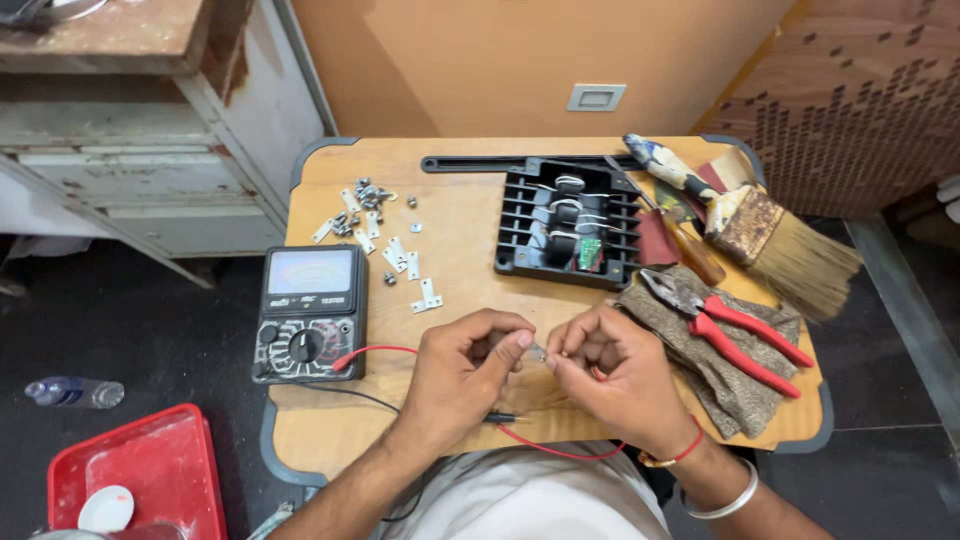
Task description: The person works on an electronic circuit inside a black housing, using pliers to manipulate wires and sandpaper to rub a small metal component.
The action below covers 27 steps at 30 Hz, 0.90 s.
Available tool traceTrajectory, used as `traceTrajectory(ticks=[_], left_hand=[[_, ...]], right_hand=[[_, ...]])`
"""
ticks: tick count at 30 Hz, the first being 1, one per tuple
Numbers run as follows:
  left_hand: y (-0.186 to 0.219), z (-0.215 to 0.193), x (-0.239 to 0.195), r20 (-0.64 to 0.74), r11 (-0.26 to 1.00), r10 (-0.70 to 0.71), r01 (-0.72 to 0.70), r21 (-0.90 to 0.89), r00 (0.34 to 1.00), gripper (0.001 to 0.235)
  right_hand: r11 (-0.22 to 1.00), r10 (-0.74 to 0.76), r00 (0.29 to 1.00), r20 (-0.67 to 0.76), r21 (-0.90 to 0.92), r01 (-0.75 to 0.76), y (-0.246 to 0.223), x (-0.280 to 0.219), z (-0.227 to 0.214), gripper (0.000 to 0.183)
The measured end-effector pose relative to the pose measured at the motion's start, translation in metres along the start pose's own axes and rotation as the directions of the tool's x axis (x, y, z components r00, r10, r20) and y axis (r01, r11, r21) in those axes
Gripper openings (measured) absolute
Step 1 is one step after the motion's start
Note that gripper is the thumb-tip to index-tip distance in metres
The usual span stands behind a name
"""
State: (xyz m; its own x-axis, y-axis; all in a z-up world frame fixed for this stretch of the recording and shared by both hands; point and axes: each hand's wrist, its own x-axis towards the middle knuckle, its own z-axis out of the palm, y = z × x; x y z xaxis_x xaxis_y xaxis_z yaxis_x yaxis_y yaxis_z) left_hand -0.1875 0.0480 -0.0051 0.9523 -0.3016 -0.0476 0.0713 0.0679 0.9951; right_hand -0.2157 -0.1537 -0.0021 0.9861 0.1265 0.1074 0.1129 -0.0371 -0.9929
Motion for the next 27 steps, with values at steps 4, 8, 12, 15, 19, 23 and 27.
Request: traceTrajectory(ticks=[4,8,12,15,19,23,27], left_hand=[[-0.002,0.014,0.011,0.022,0.963,0.15,-0.151,0.224,0.988,0.01],[0.007,0.011,0.021,0.058,0.772,0.386,-0.357,0.527,0.921,0.005],[0.025,0.013,0.03,0.158,0.532,0.401,-0.37,0.761,0.902,0.013],[0.031,0.016,0.044,0.392,0.235,0.536,-0.578,0.781,0.748,0.018],[0.024,0.019,0.057,0.425,0.09,0.51,-0.537,0.839,0.748,0.02],[0.014,0.019,0.06,0.429,0.106,0.454,-0.525,0.844,0.781,0.022],[0.009,0.017,0.063,0.428,0.114,0.468,-0.534,0.838,0.773,0.024]], right_hand=[[0.991,0.136,0.99,-0.039,0.014,-0.136,-0.003,0.002,-0.025,0.015],[0.677,-0.36,0.907,-0.218,-0.73,0.093,-0.023,0.019,-0.084,0.009],[0.397,-0.355,0.879,-0.318,-0.903,-0.166,-0.044,0.061,-0.173,0.038],[0.186,-0.127,0.97,-0.206,-0.966,-0.18,-0.041,0.086,-0.225,0.083],[0.252,0.064,0.991,-0.12,-0.959,-0.133,-0.011,0.094,-0.246,0.116],[0.269,-0.034,0.994,-0.109,-0.958,-0.095,-0.006,0.081,-0.248,0.104],[0.685,-0.122,0.954,-0.273,-0.719,-0.118,-0.019,0.07,-0.256,0.103]])
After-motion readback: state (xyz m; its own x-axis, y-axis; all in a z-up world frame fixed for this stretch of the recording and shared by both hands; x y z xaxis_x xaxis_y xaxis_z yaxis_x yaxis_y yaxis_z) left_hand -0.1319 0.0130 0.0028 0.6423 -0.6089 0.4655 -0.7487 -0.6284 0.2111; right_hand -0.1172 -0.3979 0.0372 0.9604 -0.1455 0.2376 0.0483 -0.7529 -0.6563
